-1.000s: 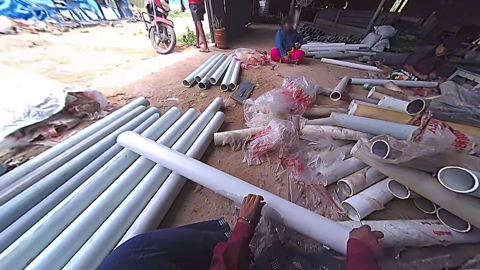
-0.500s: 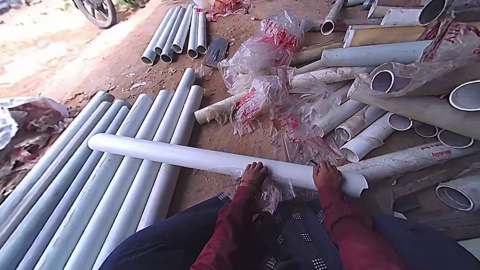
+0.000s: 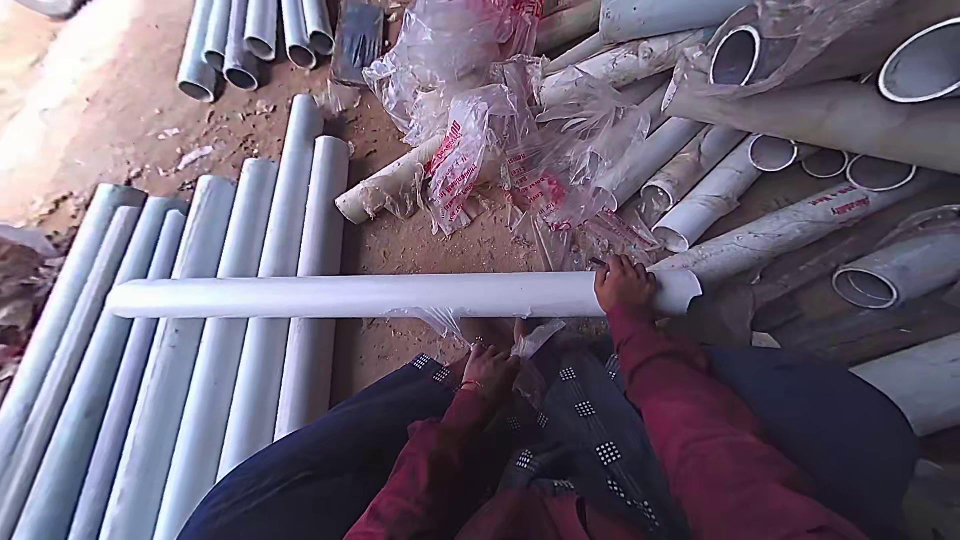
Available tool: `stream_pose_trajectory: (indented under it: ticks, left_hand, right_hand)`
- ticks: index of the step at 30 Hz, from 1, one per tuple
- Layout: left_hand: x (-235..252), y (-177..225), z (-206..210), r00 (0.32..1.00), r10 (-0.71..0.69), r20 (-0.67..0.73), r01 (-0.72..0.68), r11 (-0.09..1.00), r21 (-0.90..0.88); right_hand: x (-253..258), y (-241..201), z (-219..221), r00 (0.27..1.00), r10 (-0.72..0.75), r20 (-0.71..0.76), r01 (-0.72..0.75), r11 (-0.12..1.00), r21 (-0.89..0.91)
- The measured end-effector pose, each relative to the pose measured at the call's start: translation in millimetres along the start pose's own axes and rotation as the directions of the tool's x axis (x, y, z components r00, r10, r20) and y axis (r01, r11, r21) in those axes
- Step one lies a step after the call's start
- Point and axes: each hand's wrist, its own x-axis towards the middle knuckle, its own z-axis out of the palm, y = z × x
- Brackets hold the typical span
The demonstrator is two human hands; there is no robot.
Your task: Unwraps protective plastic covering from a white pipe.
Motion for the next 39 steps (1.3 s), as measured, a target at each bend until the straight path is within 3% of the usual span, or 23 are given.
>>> stream_pose_trajectory:
  ticks: [1, 2, 3, 5, 6, 11, 13, 15, 16, 18, 21, 23, 27, 29, 32, 33, 39]
  left_hand:
    - [-10.2, 14.7, -8.7, 0.986, -0.007, 0.167, -0.004, 0.998, 0.066]
    - [-14.9, 21.0, -8.3, 0.97, -0.033, 0.24, 0.009, 0.995, 0.1]
    - [-15.8, 17.5, 0.3, 0.978, -0.042, 0.203, 0.024, 0.996, 0.089]
    - [-7.8, -14.5, 28.9, 0.982, -0.062, -0.181, 0.064, 0.998, 0.003]
    - [-9.5, -23.4, 17.9, 0.965, -0.126, -0.231, 0.117, 0.992, -0.054]
    - [-54.0, -16.5, -73.0, 0.895, -0.396, -0.204, 0.372, 0.916, -0.148]
    - [-61.1, -2.7, -90.7, 0.851, -0.431, -0.3, 0.408, 0.902, -0.138]
    - [-51.5, 2.5, -86.6, 0.682, -0.317, -0.659, 0.276, 0.946, -0.17]
    - [-41.4, 4.2, -87.9, 0.628, -0.284, -0.724, 0.22, 0.958, -0.186]
    - [-22.5, 13.5, -97.7, 0.728, -0.326, -0.603, 0.203, 0.943, -0.265]
    - [12.4, 25.5, -93.7, 0.828, -0.183, -0.531, -0.029, 0.93, -0.366]
    - [29.1, 38.9, -86.0, 0.878, -0.156, -0.454, -0.065, 0.899, -0.433]
    - [50.6, 44.0, -63.4, 0.871, -0.03, -0.491, -0.203, 0.887, -0.416]
    - [51.9, 50.0, -69.7, 0.85, -0.015, -0.527, -0.183, 0.929, -0.321]
    - [69.9, 55.6, -66.4, 0.694, 0.048, -0.718, -0.294, 0.929, -0.223]
    - [78.1, 57.0, -67.7, 0.672, 0.069, -0.737, -0.335, 0.916, -0.22]
    - [105.2, 57.8, -82.4, 0.671, 0.171, -0.722, -0.42, 0.89, -0.18]
  right_hand:
    - [7.7, -3.7, -4.2, 0.999, 0.023, 0.042, -0.024, 0.999, 0.02]
    - [15.8, -5.4, -6.1, 0.997, 0.038, 0.064, -0.041, 0.998, 0.038]
    - [22.5, -4.7, -4.9, 0.998, 0.036, 0.057, -0.039, 0.998, 0.053]
    - [29.3, -2.0, 1.9, 1.0, 0.013, 0.004, -0.013, 0.997, 0.081]
    - [28.7, -1.5, 3.6, 1.0, 0.007, -0.016, -0.005, 0.995, 0.102]
    - [17.9, 1.7, 11.3, 0.981, -0.047, -0.189, 0.077, 0.985, 0.156]
    - [16.3, 2.5, 11.3, 0.985, -0.039, -0.17, 0.067, 0.985, 0.161]
    - [17.9, 3.6, 10.4, 0.989, -0.034, -0.146, 0.058, 0.984, 0.167]
    - [19.7, 3.5, 9.7, 0.99, -0.031, -0.141, 0.055, 0.984, 0.172]
    - [21.7, 2.3, 9.7, 0.989, -0.028, -0.146, 0.053, 0.984, 0.169]
    - [22.6, 1.2, 10.5, 0.982, -0.038, -0.187, 0.072, 0.981, 0.18]
    - [20.4, 2.0, 11.1, 0.982, -0.034, -0.187, 0.069, 0.981, 0.181]
    - [20.2, 3.1, 14.7, 0.972, -0.036, -0.232, 0.076, 0.982, 0.17]
    - [22.4, 1.7, 11.9, 0.976, -0.026, -0.215, 0.066, 0.981, 0.181]
    - [21.9, 1.2, 11.3, 0.979, -0.026, -0.203, 0.067, 0.978, 0.199]
    - [21.9, 1.2, 11.8, 0.977, -0.029, -0.212, 0.072, 0.978, 0.196]
    - [20.1, 2.6, 12.8, 0.971, -0.034, -0.236, 0.086, 0.973, 0.213]
